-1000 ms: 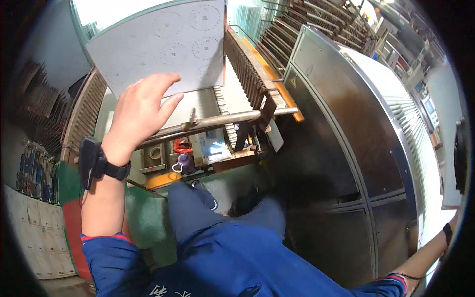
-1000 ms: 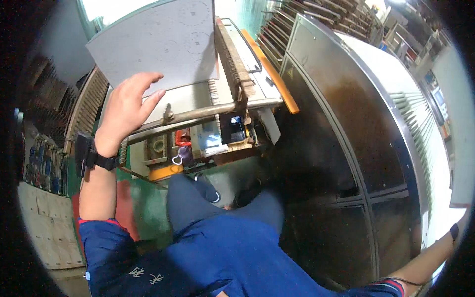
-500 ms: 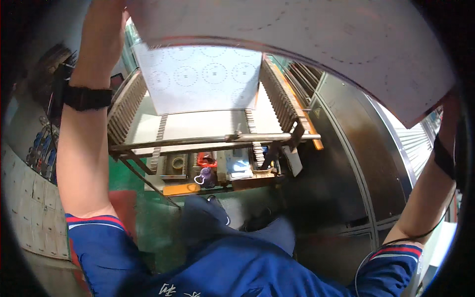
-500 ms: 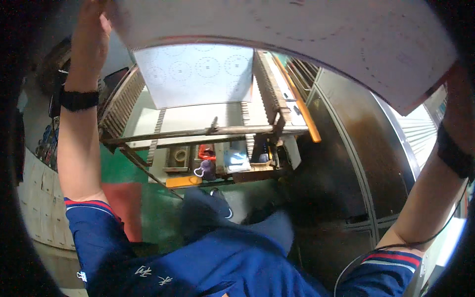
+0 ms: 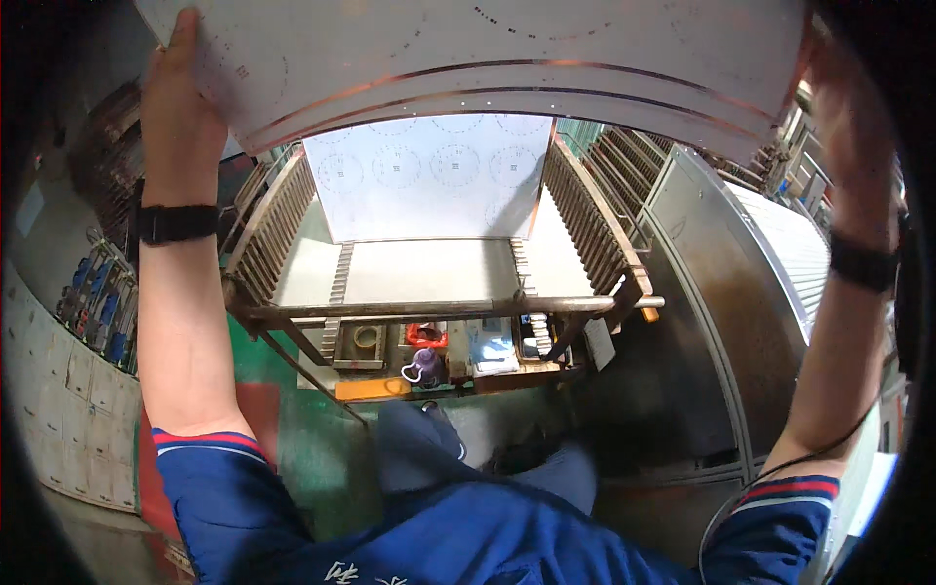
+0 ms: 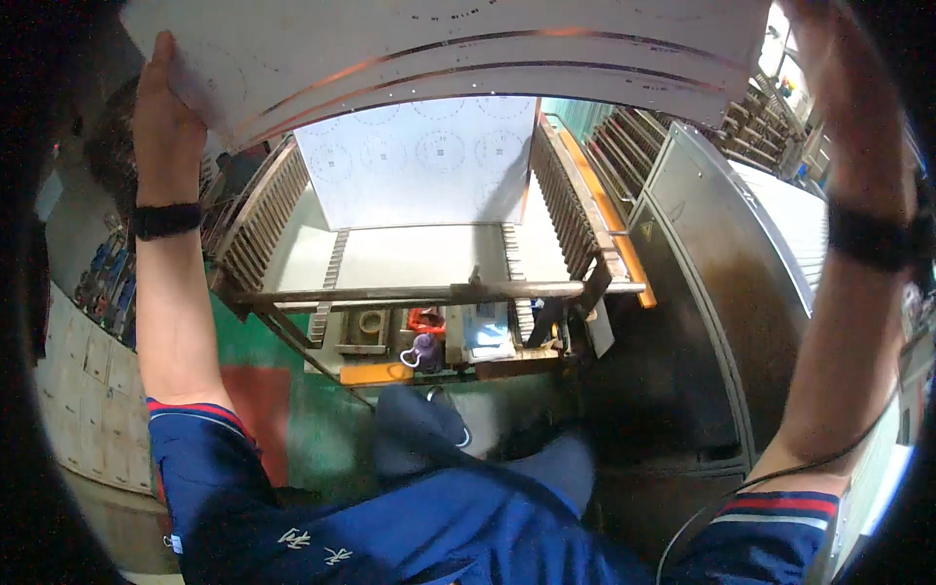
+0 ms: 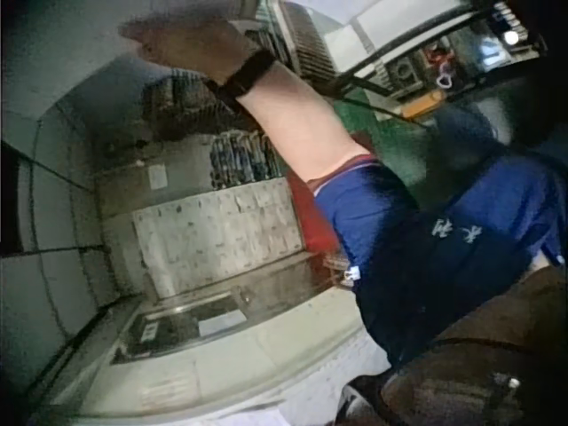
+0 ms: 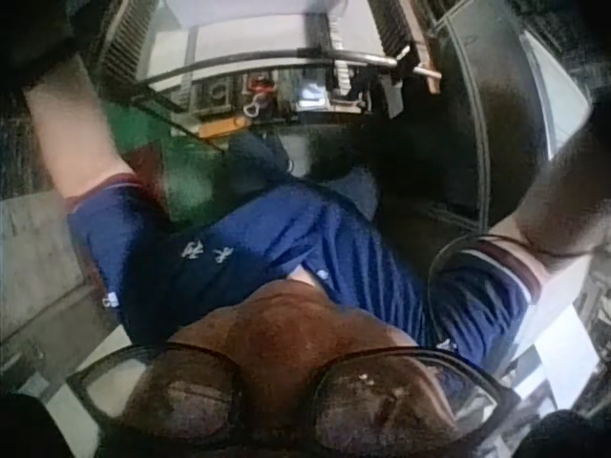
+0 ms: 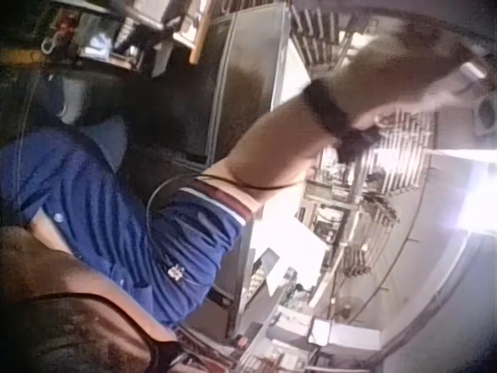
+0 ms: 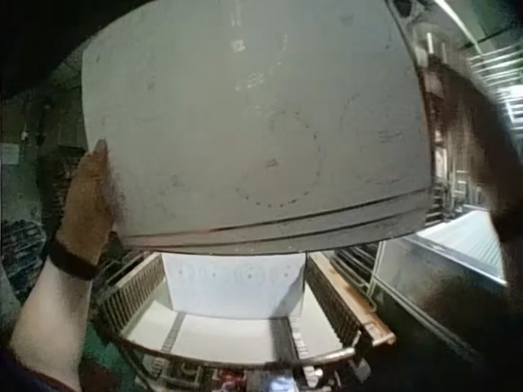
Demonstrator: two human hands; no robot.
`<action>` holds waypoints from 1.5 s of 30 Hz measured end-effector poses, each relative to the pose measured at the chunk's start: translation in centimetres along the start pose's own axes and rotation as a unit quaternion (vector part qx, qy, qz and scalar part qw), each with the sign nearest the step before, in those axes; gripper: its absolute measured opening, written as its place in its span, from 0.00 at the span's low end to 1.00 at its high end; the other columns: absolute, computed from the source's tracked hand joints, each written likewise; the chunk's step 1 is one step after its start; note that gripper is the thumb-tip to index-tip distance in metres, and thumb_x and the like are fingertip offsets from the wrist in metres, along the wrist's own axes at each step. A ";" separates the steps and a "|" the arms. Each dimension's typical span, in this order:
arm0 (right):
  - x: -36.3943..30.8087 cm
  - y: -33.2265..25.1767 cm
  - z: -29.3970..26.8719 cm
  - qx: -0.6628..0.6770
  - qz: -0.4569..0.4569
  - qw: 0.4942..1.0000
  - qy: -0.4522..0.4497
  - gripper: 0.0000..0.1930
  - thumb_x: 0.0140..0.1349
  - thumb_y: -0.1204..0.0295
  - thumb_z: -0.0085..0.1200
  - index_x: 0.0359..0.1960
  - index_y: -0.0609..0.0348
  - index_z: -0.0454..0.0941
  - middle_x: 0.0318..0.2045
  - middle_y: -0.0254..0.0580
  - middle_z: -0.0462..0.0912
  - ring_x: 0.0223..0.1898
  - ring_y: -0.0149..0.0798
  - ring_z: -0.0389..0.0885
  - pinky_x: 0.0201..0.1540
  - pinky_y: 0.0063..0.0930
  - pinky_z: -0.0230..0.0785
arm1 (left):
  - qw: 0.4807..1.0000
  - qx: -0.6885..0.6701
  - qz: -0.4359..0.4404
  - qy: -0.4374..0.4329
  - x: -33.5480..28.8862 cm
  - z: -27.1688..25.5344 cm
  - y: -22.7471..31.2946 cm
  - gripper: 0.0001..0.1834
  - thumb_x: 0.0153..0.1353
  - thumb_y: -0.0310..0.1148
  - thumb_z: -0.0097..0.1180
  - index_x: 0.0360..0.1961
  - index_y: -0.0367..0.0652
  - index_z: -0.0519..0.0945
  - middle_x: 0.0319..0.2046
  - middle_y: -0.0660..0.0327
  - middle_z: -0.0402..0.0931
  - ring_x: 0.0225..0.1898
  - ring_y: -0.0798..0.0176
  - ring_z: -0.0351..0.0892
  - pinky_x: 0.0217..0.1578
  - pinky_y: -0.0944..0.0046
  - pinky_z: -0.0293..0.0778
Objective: Organize large metal panels into a storage rack.
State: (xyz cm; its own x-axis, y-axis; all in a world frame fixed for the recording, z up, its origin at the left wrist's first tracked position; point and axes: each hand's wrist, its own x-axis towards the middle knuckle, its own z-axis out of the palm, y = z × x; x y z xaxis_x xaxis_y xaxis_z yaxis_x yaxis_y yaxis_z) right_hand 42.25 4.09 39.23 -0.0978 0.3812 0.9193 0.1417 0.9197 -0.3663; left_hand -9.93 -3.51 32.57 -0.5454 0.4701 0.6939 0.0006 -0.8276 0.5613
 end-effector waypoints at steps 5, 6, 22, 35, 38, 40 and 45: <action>-7.2 0.7 7.3 0.015 0.154 0.981 -0.120 0.18 0.72 0.65 0.51 0.57 0.62 0.75 0.44 0.33 0.81 0.40 0.24 0.74 0.46 0.20 0.68 | 1.000 0.011 0.010 -0.009 1.1 -2.1 -0.7 0.22 0.69 0.42 0.57 0.59 0.43 0.71 0.57 0.62 0.75 0.61 0.60 0.72 0.63 0.58 0.65; -7.3 1.0 7.6 -0.009 0.132 0.983 -0.130 0.18 0.70 0.66 0.53 0.56 0.62 0.76 0.45 0.33 0.81 0.41 0.25 0.76 0.46 0.21 0.70 | 0.995 0.018 0.069 -0.065 -0.5 -0.3 -1.1 0.25 0.69 0.44 0.56 0.61 0.40 0.69 0.55 0.58 0.75 0.58 0.57 0.73 0.60 0.55 0.67; -6.6 8.5 12.6 -0.094 0.096 0.980 -0.148 0.16 0.70 0.65 0.56 0.54 0.61 0.78 0.39 0.35 0.82 0.39 0.25 0.79 0.42 0.21 0.73 | 0.985 0.057 -0.084 -0.137 5.1 -5.1 -8.6 0.37 0.71 0.49 0.51 0.71 0.41 0.52 0.64 0.53 0.66 0.64 0.52 0.65 0.61 0.50 0.66; -8.5 15.2 19.2 -0.040 0.250 0.955 -0.151 0.12 0.72 0.67 0.53 0.48 0.64 0.76 0.31 0.30 0.78 0.32 0.23 0.73 0.36 0.20 0.70 | 0.982 0.095 -0.136 -0.095 6.2 -9.8 -16.2 0.27 0.70 0.41 0.56 0.63 0.42 0.63 0.64 0.59 0.66 0.65 0.60 0.64 0.67 0.57 0.60; -8.3 17.2 18.7 -0.078 0.256 0.949 -0.165 0.12 0.71 0.68 0.55 0.47 0.64 0.77 0.32 0.30 0.79 0.32 0.24 0.73 0.36 0.20 0.69 | 0.979 0.116 -0.150 -0.070 5.2 -8.4 -16.1 0.29 0.68 0.44 0.58 0.62 0.42 0.64 0.63 0.59 0.67 0.66 0.59 0.63 0.67 0.55 0.56; -8.3 17.7 18.9 -0.143 0.242 0.945 -0.168 0.13 0.69 0.67 0.57 0.46 0.64 0.78 0.30 0.31 0.79 0.31 0.25 0.73 0.35 0.21 0.68 | 0.973 0.175 -0.146 -0.027 3.6 -6.7 -15.9 0.32 0.66 0.48 0.60 0.63 0.43 0.62 0.63 0.58 0.65 0.66 0.60 0.61 0.67 0.52 0.53; -9.3 19.8 21.1 -0.136 0.227 0.956 -0.127 0.13 0.67 0.64 0.59 0.42 0.63 0.79 0.26 0.38 0.82 0.27 0.27 0.77 0.31 0.25 0.70 | 0.970 0.201 -0.134 -0.036 3.3 -7.4 -14.4 0.45 0.67 0.50 0.58 0.71 0.33 0.49 0.70 0.49 0.53 0.73 0.57 0.50 0.71 0.56 0.48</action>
State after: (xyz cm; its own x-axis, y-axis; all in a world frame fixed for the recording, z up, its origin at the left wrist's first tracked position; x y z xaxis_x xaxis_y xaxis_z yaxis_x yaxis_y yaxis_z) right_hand 25.18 20.74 20.43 -0.1964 0.7777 0.5971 0.4745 0.6084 -0.6362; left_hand -17.93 7.67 23.42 -0.5111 0.6840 0.5205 0.2022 -0.4929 0.8463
